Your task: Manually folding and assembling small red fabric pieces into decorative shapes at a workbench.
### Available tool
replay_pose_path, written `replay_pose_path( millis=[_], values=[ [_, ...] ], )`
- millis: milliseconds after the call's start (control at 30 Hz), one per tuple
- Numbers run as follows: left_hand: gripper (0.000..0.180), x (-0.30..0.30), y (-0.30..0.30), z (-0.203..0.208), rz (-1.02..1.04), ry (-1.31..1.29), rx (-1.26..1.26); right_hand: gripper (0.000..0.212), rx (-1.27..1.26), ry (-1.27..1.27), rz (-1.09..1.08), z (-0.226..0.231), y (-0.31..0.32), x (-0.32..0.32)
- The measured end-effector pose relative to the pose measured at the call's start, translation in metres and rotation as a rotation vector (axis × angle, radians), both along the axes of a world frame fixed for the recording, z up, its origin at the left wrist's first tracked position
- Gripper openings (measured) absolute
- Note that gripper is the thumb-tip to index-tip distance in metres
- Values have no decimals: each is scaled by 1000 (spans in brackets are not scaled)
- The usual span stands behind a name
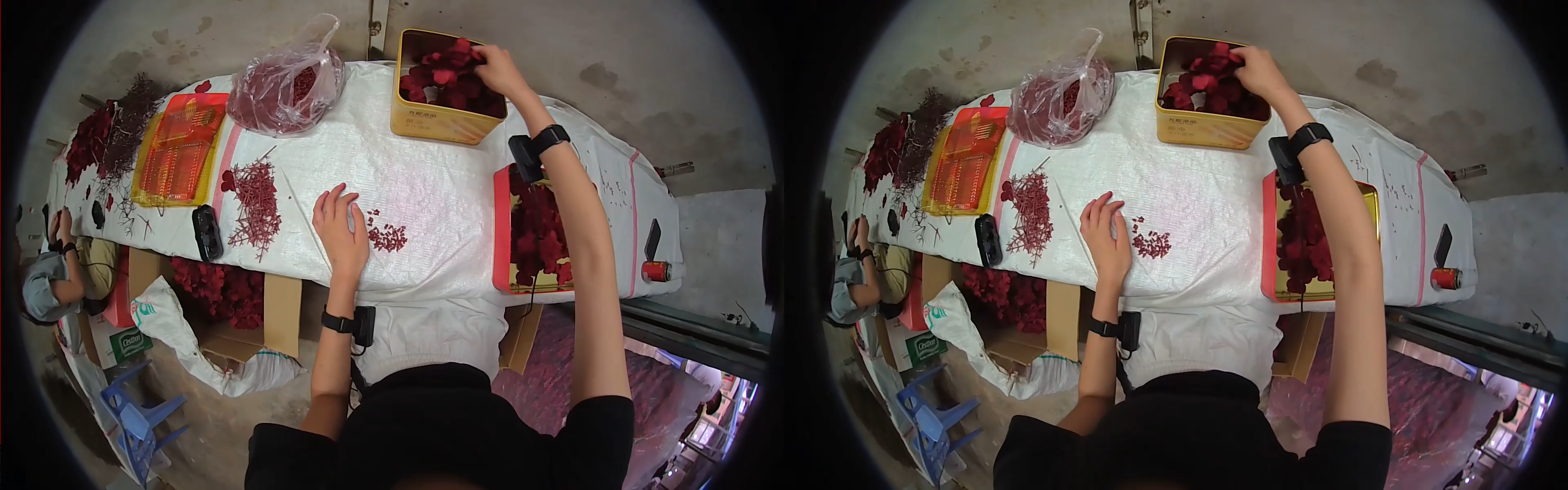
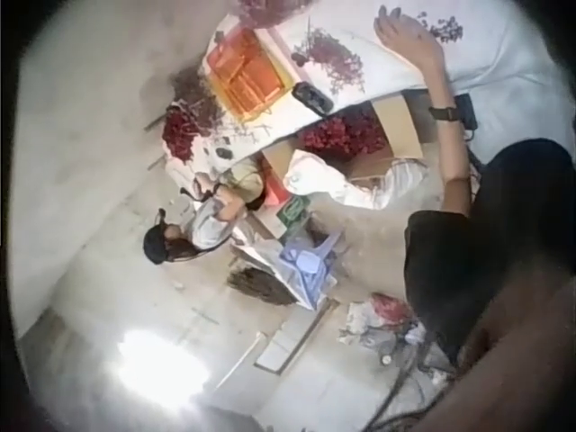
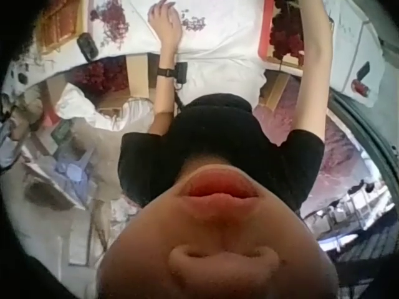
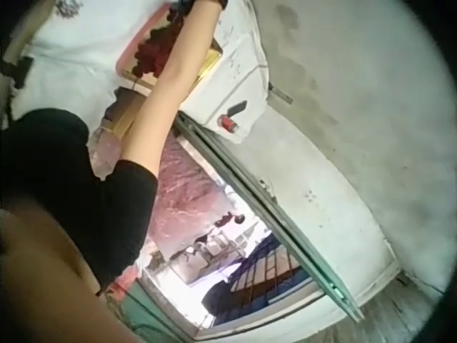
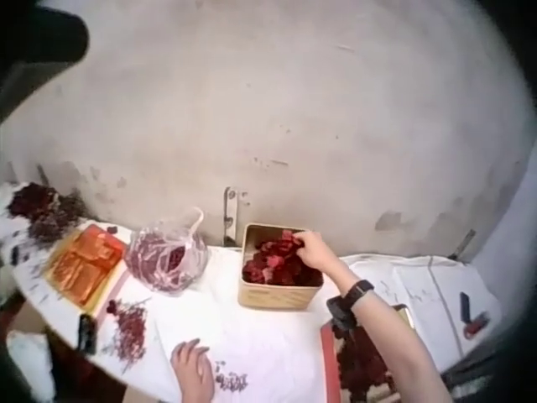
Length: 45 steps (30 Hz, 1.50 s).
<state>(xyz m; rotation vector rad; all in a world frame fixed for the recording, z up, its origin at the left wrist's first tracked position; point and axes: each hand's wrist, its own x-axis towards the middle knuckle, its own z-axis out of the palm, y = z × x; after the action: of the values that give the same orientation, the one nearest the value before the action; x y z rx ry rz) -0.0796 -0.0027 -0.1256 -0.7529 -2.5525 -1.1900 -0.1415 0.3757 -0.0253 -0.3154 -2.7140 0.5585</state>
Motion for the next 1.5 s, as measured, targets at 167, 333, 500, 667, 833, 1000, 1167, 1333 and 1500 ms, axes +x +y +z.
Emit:
replay_pose_path(
  millis=[167, 333, 500, 667, 833, 1000, 1167, 1333, 1500],
  values=[
    [18, 3, 5, 5, -23, -50, -20, 27, -226, 60, -25, 33, 10, 24],
    [18, 2, 3, 4, 9, 0, -23, 33, -645, 96, 41, 85, -46, 83],
    [19, 0, 5, 8, -18, 36, -44, 38, -688, -133, 68, 57, -85, 136],
    [19, 0, 4, 8, -62, 0, 6, 47, -471, -103, 152, 2, -109, 167],
    [21, 0, 3, 20, -98, -33, 11, 47, -385, -33, 36, 8, -130, 193],
    [27, 16, 11, 49, -208, 58, -102, 42, -536, -4, -29, 22, -149, 222],
    [33, 38, 32, 71, -372, 39, -211, 35, -287, 50, -135, 14, -186, 242],
    [30, 61, 53, 64, -653, -67, -169, 28, 1, -210, -176, -2, -206, 258],
    [24, 70, 63, 52, -690, -13, -226, 25, 58, -201, -217, -6, -213, 262]
  ],
)
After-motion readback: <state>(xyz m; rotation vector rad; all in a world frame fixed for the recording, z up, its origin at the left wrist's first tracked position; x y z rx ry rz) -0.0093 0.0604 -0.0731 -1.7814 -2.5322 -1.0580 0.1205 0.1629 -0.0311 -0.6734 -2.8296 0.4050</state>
